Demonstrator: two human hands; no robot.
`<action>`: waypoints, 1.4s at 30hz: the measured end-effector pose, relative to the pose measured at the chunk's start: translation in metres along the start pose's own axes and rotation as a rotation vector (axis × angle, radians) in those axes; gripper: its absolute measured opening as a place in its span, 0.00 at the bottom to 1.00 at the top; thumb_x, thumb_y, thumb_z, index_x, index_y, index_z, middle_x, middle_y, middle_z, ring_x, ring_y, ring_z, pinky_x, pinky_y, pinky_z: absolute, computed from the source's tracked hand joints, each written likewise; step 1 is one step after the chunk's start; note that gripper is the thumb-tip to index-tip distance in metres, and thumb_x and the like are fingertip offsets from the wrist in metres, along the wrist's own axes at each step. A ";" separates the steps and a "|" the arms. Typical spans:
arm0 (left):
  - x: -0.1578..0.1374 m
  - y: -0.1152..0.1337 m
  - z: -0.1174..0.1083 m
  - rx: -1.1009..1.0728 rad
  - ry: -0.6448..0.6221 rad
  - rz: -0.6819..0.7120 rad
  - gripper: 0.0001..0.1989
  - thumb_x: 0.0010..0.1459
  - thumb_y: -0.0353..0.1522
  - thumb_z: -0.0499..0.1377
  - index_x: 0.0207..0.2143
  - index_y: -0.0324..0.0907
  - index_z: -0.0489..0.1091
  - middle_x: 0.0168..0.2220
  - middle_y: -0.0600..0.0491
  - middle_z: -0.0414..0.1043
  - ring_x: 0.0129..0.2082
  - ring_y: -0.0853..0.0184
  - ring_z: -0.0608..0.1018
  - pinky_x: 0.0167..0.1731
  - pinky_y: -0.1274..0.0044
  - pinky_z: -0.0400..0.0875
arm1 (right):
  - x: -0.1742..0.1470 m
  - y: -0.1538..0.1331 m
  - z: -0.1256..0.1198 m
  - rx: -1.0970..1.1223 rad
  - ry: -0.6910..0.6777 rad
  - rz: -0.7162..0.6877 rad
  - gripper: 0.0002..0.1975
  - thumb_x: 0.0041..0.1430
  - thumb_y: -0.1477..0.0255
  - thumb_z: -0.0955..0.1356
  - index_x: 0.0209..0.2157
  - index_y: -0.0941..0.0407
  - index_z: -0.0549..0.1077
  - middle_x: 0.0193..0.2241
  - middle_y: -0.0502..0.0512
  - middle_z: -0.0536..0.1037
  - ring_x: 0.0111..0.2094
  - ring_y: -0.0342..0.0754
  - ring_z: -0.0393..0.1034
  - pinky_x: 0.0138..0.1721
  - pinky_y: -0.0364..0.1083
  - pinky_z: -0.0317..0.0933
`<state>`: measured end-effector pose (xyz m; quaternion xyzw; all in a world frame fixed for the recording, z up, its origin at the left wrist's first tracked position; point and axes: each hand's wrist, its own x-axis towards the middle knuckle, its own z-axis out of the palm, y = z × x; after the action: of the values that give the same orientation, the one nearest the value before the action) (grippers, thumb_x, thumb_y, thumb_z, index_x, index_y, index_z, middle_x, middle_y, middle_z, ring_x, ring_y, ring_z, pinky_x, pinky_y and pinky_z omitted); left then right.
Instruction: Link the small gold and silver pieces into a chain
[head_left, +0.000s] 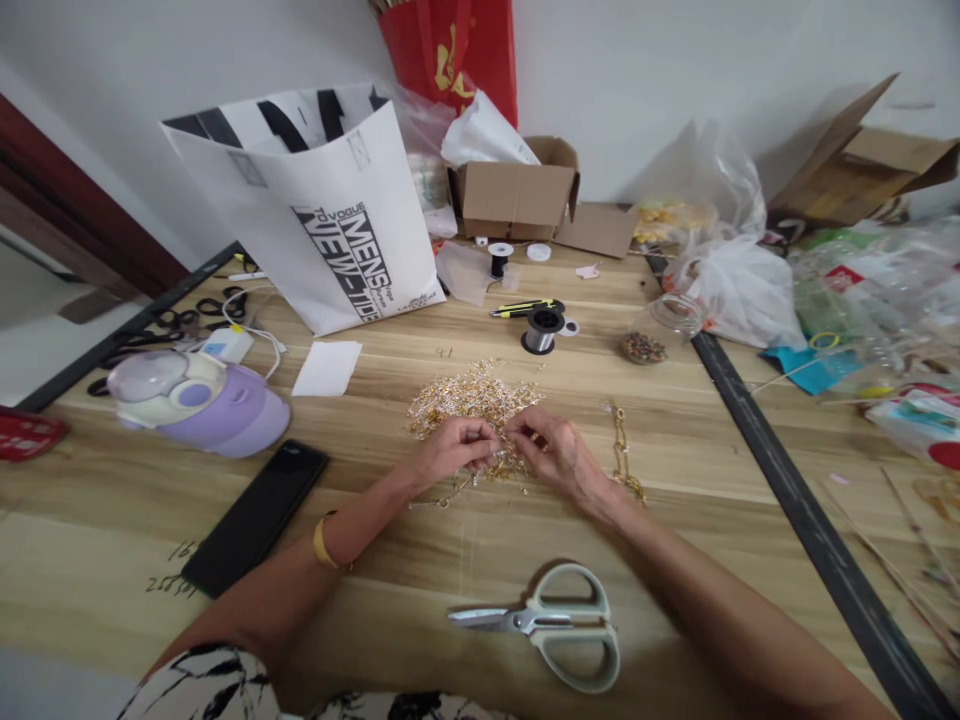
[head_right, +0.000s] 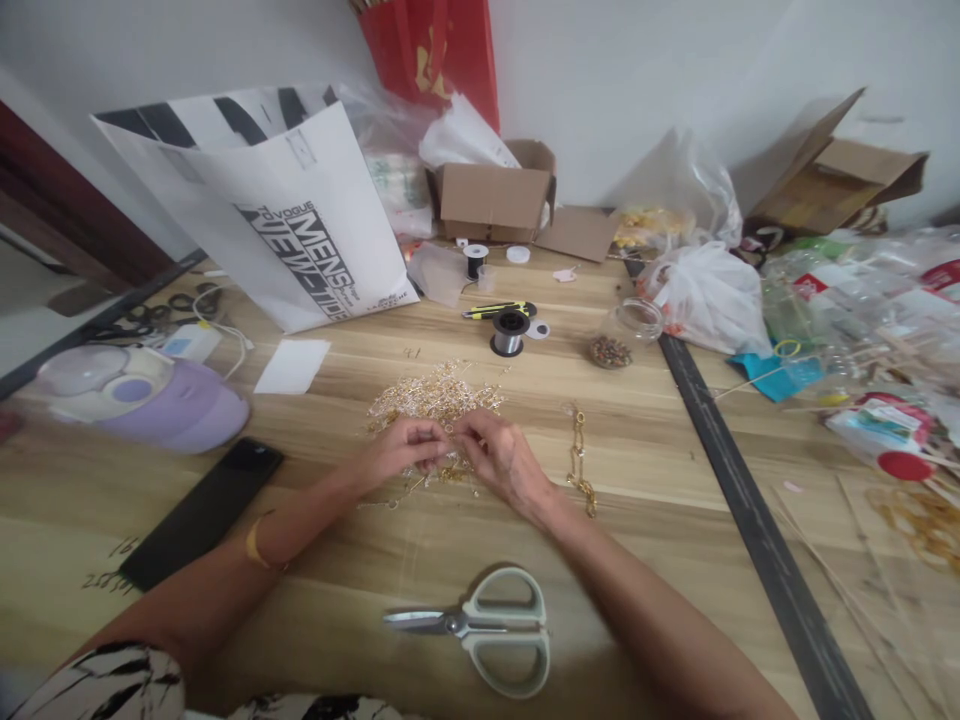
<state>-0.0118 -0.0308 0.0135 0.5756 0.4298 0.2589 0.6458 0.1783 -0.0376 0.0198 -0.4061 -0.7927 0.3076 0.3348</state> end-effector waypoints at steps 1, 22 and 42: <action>0.000 0.000 0.000 0.003 0.002 -0.002 0.17 0.48 0.42 0.63 0.28 0.35 0.68 0.22 0.55 0.69 0.20 0.75 0.69 0.22 0.82 0.64 | 0.000 0.000 0.000 0.008 0.007 0.026 0.05 0.57 0.78 0.63 0.30 0.58 0.70 0.25 0.51 0.72 0.26 0.42 0.64 0.27 0.40 0.57; -0.006 0.004 0.005 -0.026 0.028 0.081 0.14 0.53 0.40 0.60 0.29 0.35 0.70 0.21 0.55 0.66 0.22 0.73 0.69 0.25 0.81 0.64 | 0.005 -0.003 -0.002 0.413 -0.058 0.289 0.09 0.55 0.67 0.66 0.30 0.59 0.70 0.20 0.47 0.68 0.20 0.39 0.59 0.20 0.39 0.55; -0.003 0.001 0.013 -0.286 0.180 0.102 0.09 0.46 0.31 0.65 0.29 0.35 0.69 0.22 0.55 0.72 0.22 0.73 0.73 0.25 0.81 0.68 | 0.005 -0.006 -0.003 0.402 -0.068 0.284 0.09 0.55 0.67 0.66 0.29 0.59 0.69 0.20 0.48 0.68 0.19 0.38 0.59 0.19 0.39 0.54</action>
<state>-0.0021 -0.0394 0.0143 0.4736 0.4148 0.4001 0.6660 0.1758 -0.0353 0.0279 -0.4282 -0.6615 0.5163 0.3355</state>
